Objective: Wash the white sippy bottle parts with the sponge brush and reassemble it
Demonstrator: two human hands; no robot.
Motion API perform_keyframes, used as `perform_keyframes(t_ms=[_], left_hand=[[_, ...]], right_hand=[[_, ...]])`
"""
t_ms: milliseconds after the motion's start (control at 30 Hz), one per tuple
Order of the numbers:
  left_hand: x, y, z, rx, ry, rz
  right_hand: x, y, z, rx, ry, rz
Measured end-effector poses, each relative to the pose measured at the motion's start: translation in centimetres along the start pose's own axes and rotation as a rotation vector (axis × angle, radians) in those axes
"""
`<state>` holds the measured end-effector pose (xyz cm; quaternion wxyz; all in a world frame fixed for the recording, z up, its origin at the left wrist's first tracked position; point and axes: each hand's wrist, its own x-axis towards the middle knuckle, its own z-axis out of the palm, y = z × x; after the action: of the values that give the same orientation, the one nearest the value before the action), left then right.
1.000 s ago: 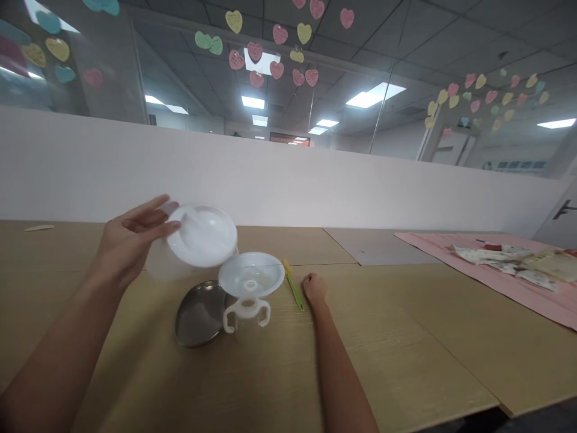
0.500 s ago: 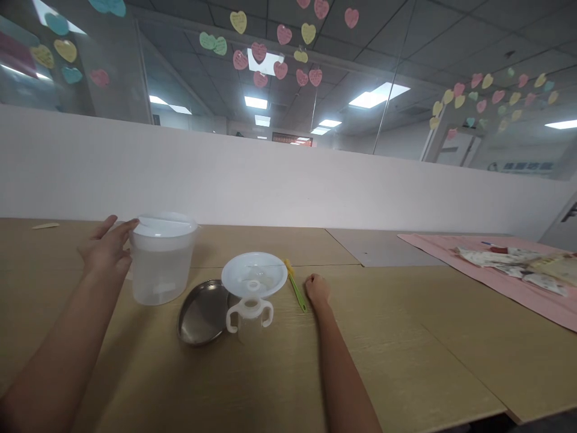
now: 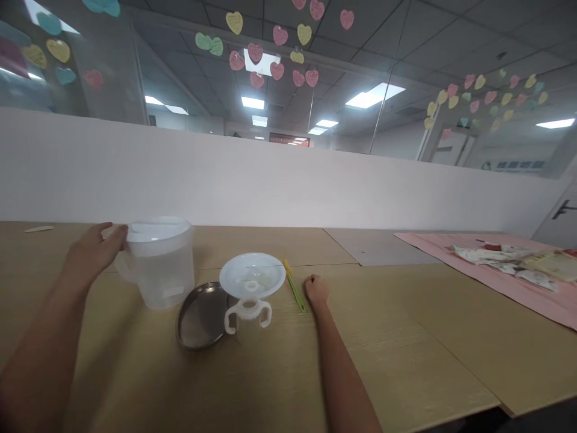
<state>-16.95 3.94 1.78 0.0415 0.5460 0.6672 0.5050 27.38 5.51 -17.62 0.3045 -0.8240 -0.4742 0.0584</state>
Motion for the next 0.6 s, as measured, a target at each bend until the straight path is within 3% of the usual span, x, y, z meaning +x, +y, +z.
perform_keyframes(t_ms=[67, 100, 133, 200, 267, 333, 467, 533, 600], left_hand=[[-1.8, 2.6, -1.9, 0.387, 0.011, -0.09], [-2.8, 4.2, -2.5, 0.469, 0.039, -0.049], [-4.0, 5.7, -2.8, 0.474, 0.093, 0.016], [-6.1, 8.3, -1.8, 0.334, 0.12, 0.282], [-7.7, 9.7, 1.1, 0.082, -0.031, 0.536], [-8.8, 9.7, 5.5, -0.051, -0.316, 0.71], [-9.8, 7.1, 14.0, 0.068, -0.77, 0.755], [-10.1, 5.6, 16.4, 0.094, -0.848, 0.758], [-10.3, 4.5, 17.5, 0.108, -0.885, 0.757]], right_hand=[[-0.3, 0.2, 0.0, 0.025, 0.008, 0.006], [-0.4, 0.2, 0.0, 0.035, 0.011, 0.007], [-0.6, 0.2, 0.0, 0.043, 0.014, 0.007], [-1.0, 0.2, 0.1, 0.052, 0.017, 0.003], [-1.5, -0.1, 0.2, 0.054, 0.017, -0.01], [-1.9, -0.5, 0.2, 0.05, 0.015, -0.033], [-2.5, -1.4, 0.1, 0.013, 0.019, -0.084], [-2.8, -1.8, 0.1, -0.012, 0.017, -0.112], [-3.1, -2.2, 0.2, -0.033, 0.005, -0.141]])
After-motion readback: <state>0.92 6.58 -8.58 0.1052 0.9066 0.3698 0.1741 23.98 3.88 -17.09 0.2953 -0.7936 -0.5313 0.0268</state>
